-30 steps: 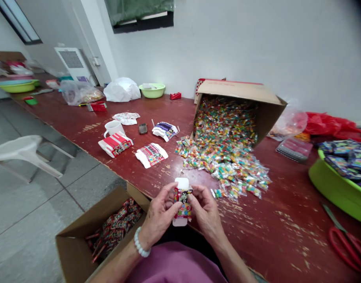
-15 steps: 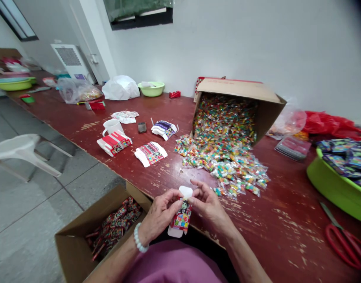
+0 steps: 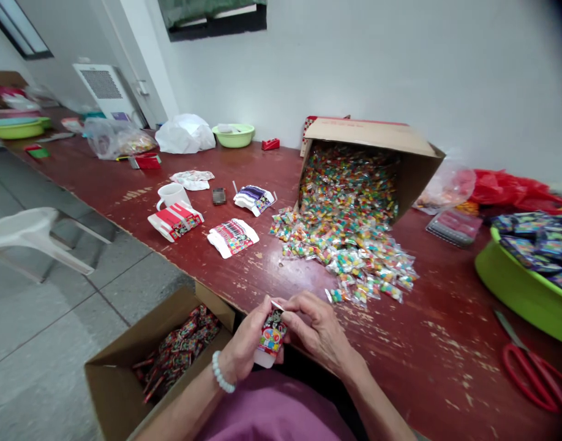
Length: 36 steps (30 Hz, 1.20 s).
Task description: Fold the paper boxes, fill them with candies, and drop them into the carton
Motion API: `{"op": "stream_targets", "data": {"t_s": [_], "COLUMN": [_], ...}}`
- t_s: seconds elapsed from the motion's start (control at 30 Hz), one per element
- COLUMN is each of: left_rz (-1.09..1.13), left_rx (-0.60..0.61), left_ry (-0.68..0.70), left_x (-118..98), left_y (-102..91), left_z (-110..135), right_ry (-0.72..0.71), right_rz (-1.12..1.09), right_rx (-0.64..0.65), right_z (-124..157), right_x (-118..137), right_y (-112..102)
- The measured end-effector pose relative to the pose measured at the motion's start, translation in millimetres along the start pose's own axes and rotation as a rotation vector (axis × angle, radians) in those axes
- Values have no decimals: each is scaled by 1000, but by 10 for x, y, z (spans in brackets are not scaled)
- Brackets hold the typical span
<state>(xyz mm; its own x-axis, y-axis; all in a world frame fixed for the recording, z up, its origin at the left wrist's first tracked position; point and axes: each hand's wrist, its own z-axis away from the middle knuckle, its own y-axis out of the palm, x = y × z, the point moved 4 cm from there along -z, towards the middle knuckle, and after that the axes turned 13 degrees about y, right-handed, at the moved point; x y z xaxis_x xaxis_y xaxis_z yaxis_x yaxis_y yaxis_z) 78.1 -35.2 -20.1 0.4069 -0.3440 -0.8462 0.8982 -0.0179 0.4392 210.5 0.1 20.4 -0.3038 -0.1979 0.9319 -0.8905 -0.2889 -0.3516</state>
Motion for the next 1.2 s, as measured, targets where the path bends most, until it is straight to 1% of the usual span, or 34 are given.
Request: {"op": "stream_targets", "data": {"t_s": [0.07, 0.13, 0.2, 0.33, 0.4, 0.43, 0.5, 0.6, 0.67, 0.73, 0.83, 0.9, 0.97, 1.03, 1.1, 1.17, 1.2], "left_rz": [-36, -93, -167, -276, -304, -319, -355, -404, -431, -452, -433, -369, -269, -162, -77, -18, 7], "left_rx": [-26, -23, -16, 42, 64, 71, 85, 108, 107, 101, 92, 63, 22, 0, 17, 64, 87], "left_ry": [8, 30, 76, 130, 136, 142, 161, 189, 199, 204, 188, 167, 138, 131, 138, 130, 124], "left_x": [19, 11, -24, -85, -94, -97, -107, -138, -165, -185, -172, -132, -73, -25, -5, -14, -31], "left_y": [-9, -10, -12, -9, -15, -21, -32, -44, -54, -60, -52, -43, -34, -20, 1, 23, 31], "left_z": [-12, -17, -16, 1, 10, 13, 18, 20, 22, 28, 39, 39, 31, 16, -8, -43, -66], "right_ry": [9, 89, 194, 388, 449, 460, 440, 371, 341, 291, 103, -26, -94, -116, -110, -78, -55], "right_rz": [36, 15, -62, -387, -553, -602, -627, -590, -552, -442, -171, -28, 53, 105, 117, 108, 111], "right_rx": [-21, -22, 24, 133, 176, 186, 172, 111, 93, 87, 80, 58, 7, -66, -109, -96, -93], "right_z": [-20, -52, -78, -75, -57, -50, -47, -58, -63, -56, -3, 59, 113, 130, 91, 1, -50], "right_x": [22, 0, -41, -114, -131, -135, -135, -134, -136, -113, 1, 82, 119, 102, 33, -95, -179], "right_y": [-15, -15, 14, 100, 140, 153, 162, 148, 132, 100, 55, 68, 120, 181, 203, 139, 61]}}
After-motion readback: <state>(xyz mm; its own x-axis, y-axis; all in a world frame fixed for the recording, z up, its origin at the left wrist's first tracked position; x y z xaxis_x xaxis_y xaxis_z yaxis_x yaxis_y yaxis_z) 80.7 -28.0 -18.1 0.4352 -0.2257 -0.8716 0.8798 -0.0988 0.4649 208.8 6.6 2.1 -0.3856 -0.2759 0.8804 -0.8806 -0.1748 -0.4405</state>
